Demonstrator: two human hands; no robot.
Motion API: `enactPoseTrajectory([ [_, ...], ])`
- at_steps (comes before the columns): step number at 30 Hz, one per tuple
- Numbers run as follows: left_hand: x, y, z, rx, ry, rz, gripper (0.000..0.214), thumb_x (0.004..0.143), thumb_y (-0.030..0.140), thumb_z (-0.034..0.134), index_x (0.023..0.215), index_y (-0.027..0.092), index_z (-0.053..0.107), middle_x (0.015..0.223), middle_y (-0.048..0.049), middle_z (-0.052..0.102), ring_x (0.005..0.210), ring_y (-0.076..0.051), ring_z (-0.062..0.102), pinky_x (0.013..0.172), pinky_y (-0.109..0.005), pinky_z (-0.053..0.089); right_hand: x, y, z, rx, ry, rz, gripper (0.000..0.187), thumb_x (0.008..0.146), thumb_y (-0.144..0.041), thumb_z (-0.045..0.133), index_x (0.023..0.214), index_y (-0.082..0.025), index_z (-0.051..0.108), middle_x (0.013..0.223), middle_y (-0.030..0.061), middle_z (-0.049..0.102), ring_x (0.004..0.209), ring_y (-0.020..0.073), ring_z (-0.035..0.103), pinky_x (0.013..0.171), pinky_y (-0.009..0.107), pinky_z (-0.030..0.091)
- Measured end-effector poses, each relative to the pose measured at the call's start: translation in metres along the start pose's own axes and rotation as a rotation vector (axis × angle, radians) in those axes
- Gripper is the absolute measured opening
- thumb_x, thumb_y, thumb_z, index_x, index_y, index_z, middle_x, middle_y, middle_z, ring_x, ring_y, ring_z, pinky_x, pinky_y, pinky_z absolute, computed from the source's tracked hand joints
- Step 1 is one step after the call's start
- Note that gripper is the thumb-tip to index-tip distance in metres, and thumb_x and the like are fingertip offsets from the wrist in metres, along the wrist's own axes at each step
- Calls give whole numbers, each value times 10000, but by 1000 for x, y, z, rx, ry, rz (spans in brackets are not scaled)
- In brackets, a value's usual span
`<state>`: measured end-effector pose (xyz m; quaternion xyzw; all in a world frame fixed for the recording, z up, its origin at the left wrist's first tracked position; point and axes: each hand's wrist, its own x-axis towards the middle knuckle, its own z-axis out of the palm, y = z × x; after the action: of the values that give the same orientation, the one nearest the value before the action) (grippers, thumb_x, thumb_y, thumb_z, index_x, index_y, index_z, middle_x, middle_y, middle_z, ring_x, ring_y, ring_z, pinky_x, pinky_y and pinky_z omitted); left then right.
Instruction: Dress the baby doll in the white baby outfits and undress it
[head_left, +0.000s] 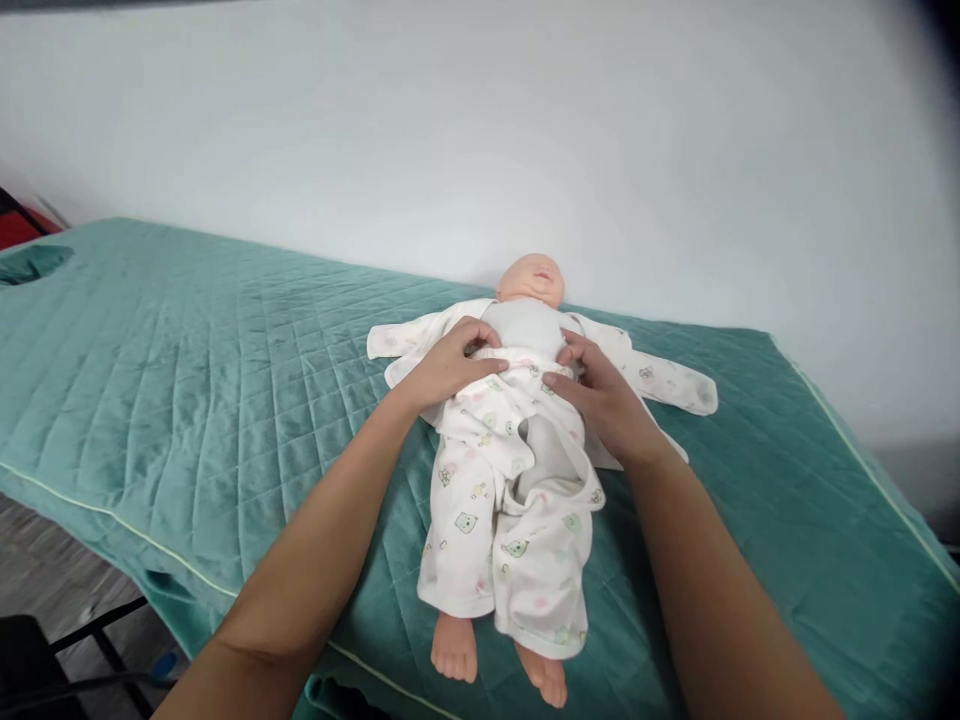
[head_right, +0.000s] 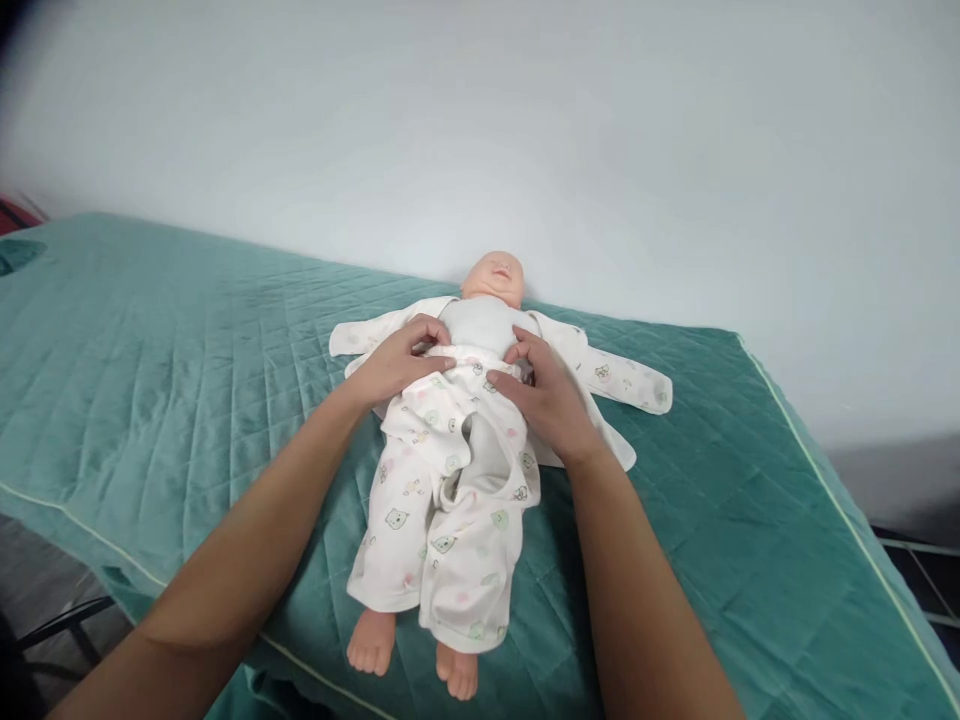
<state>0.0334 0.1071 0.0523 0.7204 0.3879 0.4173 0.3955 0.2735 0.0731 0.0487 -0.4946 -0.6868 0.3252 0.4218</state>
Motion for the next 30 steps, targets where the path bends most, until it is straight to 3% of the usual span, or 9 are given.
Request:
enactPoseTrajectory([
  [10,-2,7,4,169,17,102,167,882,319,642,834,207,528,949,-18,542,898,-165,511,795,-294,419,7,-6,-9,90,-29,176,317,729,-422,812,751,-224,566,1532,23,475,1309,293,500,1019,398,399],
  [14,-4,9,7,295,58,106,164,918,305,588,829,215,483,917,-2,565,849,-162,516,763,-304,395,7,-5,-8,111,-4,103,305,774,-430,783,715,-223,566,1444,40,553,1388,290,451,1092,397,344],
  [18,3,12,8,405,73,42,152,955,319,535,857,226,465,864,8,603,792,-171,536,722,-311,373,10,1,-1,18,111,3,279,818,-417,735,716,-227,558,1315,52,615,1346,273,491,1107,399,339],
  [23,29,11,9,500,59,-15,143,990,351,485,915,233,451,827,-9,615,766,-202,560,709,-321,370,24,5,6,-96,220,-27,222,850,-421,661,793,-242,542,1110,37,646,1053,228,580,960,384,420],
  [26,49,6,9,498,29,-74,132,994,349,471,940,231,446,884,-38,646,814,-221,588,734,-330,397,42,4,6,-258,259,32,209,870,-406,602,786,-248,496,858,8,587,829,206,523,814,367,410],
  [30,67,-3,7,439,-11,-151,155,996,362,456,922,226,457,895,-47,661,837,-222,604,748,-334,419,66,6,5,-361,273,98,237,867,-384,582,763,-251,415,744,-16,519,724,193,456,713,350,351],
])
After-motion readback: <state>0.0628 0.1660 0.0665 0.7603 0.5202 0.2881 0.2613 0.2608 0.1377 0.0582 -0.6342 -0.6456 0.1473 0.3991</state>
